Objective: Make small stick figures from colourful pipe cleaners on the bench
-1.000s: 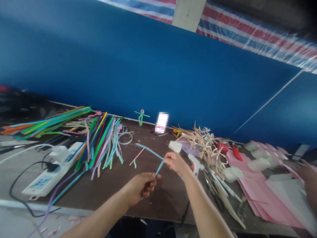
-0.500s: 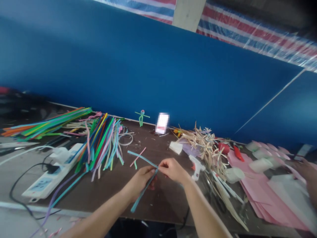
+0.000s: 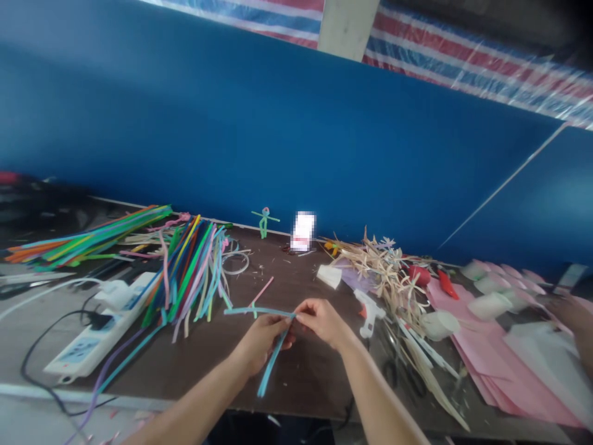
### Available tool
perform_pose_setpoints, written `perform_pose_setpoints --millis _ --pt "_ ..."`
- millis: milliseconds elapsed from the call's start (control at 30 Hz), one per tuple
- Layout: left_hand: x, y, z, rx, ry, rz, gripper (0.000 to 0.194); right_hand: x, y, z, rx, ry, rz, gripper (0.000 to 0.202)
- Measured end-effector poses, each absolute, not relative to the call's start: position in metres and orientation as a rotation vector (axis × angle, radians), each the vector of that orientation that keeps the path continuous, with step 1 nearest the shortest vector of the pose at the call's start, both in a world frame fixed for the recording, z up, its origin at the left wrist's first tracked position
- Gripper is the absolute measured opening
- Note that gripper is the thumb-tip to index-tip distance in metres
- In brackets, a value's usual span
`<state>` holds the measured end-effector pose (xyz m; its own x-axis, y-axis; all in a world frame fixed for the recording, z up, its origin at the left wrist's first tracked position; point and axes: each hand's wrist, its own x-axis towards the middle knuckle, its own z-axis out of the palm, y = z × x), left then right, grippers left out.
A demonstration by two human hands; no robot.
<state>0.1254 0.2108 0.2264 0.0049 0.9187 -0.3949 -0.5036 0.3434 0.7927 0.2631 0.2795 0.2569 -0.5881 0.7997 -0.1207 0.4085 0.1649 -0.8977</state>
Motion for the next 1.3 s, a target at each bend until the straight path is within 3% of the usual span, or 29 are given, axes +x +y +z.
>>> perform_pose_setpoints --millis 133,233,367,733,933,1300 --pt "0.123 0.210 0.227 0.244 0.996 1.223 0.006 0.260 0.269 0.260 -1.032 -2.214 0.817 0.016" --pt "0.122 0.210 0.225 0.146 0.982 1.196 0.004 0.258 0.260 0.263 -0.869 -2.331 0.610 0.025" --pt "0.120 0.209 0.227 0.242 0.965 1.172 0.002 0.259 0.256 0.260 -0.871 -2.372 0.609 0.024" --pt "0.119 0.205 0.235 0.482 1.014 1.148 0.020 0.260 0.255 0.254 -0.941 -2.254 0.636 0.013" --pt "0.121 0.206 0.236 0.600 1.096 1.181 0.019 0.258 0.252 0.251 -0.961 -2.157 0.709 0.011" --pt "0.115 0.206 0.240 0.619 1.010 1.174 0.034 0.261 0.247 0.255 -0.888 -2.252 0.637 0.023"
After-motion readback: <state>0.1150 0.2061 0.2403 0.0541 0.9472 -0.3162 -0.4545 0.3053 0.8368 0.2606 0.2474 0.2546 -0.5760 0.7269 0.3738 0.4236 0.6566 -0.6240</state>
